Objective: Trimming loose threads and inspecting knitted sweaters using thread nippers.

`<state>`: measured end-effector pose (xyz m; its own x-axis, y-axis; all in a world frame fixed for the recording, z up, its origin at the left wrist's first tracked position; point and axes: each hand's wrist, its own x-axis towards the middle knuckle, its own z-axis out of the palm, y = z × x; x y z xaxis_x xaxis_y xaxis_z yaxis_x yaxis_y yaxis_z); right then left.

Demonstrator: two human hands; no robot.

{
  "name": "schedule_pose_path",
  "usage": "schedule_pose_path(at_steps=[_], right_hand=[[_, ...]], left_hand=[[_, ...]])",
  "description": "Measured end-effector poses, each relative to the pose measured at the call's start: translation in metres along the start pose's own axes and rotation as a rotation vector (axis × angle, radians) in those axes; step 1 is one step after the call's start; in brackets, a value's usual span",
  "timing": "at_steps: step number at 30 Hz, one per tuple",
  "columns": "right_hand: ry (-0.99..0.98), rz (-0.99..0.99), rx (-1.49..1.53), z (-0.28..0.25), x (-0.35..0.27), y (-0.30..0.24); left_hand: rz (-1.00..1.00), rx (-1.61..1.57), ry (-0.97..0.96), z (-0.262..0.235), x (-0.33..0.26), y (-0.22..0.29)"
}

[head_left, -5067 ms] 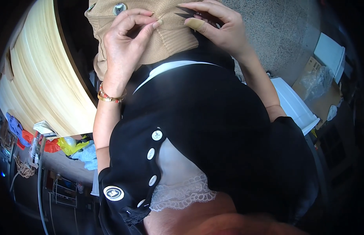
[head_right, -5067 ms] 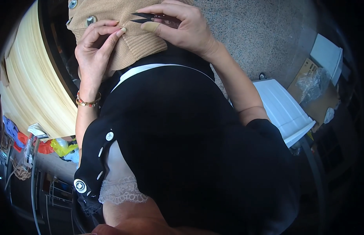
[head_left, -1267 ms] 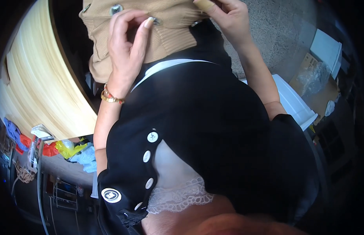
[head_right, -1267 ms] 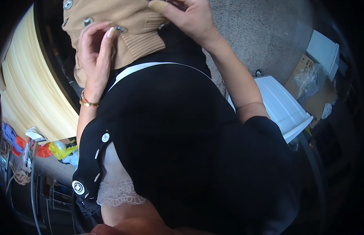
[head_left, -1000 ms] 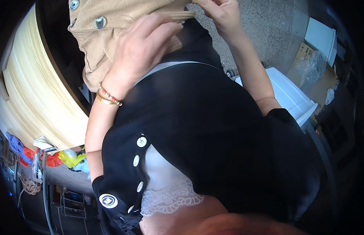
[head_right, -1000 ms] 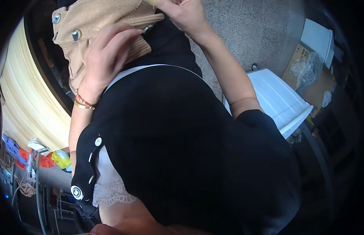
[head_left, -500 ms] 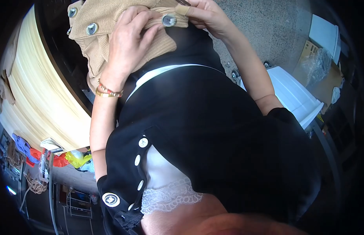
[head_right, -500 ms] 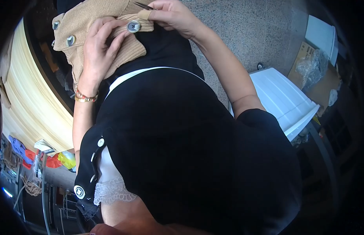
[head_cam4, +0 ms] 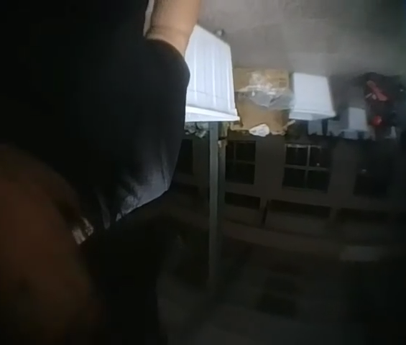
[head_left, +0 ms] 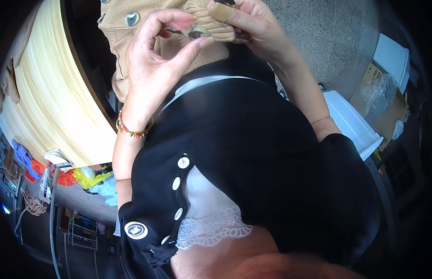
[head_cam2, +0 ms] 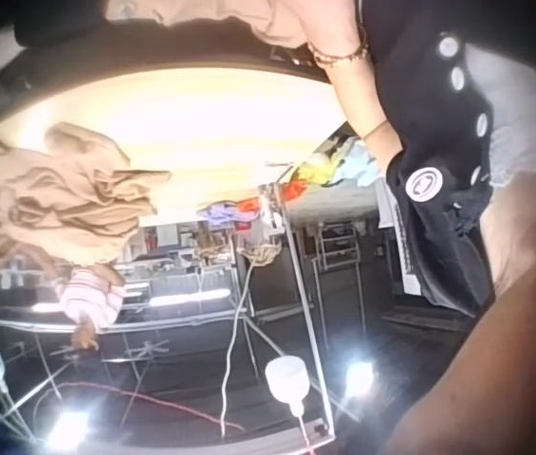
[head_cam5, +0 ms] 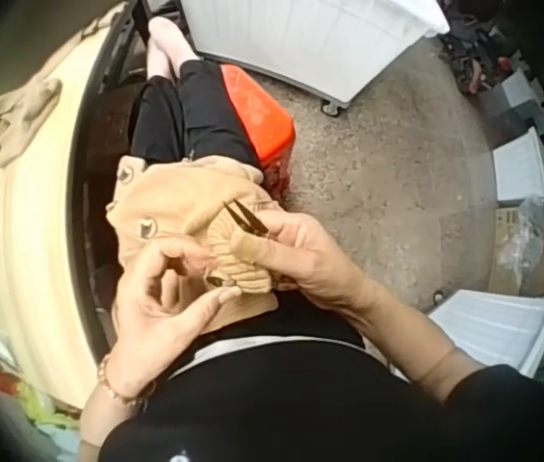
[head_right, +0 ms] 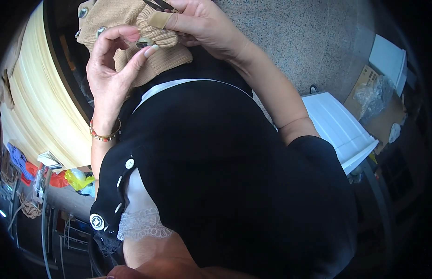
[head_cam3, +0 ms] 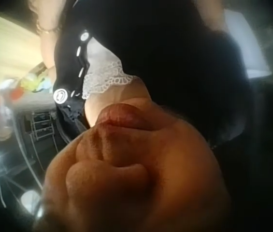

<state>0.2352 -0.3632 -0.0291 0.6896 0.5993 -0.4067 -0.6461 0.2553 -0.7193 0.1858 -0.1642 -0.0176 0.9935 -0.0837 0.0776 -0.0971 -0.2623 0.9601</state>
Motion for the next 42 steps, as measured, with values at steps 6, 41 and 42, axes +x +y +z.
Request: schedule_pose_path(at_steps=[6,41,42], right_hand=[[-0.046,-0.091,-0.063,0.011,0.005,0.0],[0.067,-0.191,-0.381,-0.008,0.007,0.042],[0.056,-0.181,-0.397,-0.009,0.006,0.042]], left_hand=[[-0.019,0.05,0.054,-0.008,-0.005,0.005],[-0.1,0.34,-0.02,-0.004,-0.019,-0.023],[-0.103,0.339,-0.018,-0.004,-0.019,-0.024]])
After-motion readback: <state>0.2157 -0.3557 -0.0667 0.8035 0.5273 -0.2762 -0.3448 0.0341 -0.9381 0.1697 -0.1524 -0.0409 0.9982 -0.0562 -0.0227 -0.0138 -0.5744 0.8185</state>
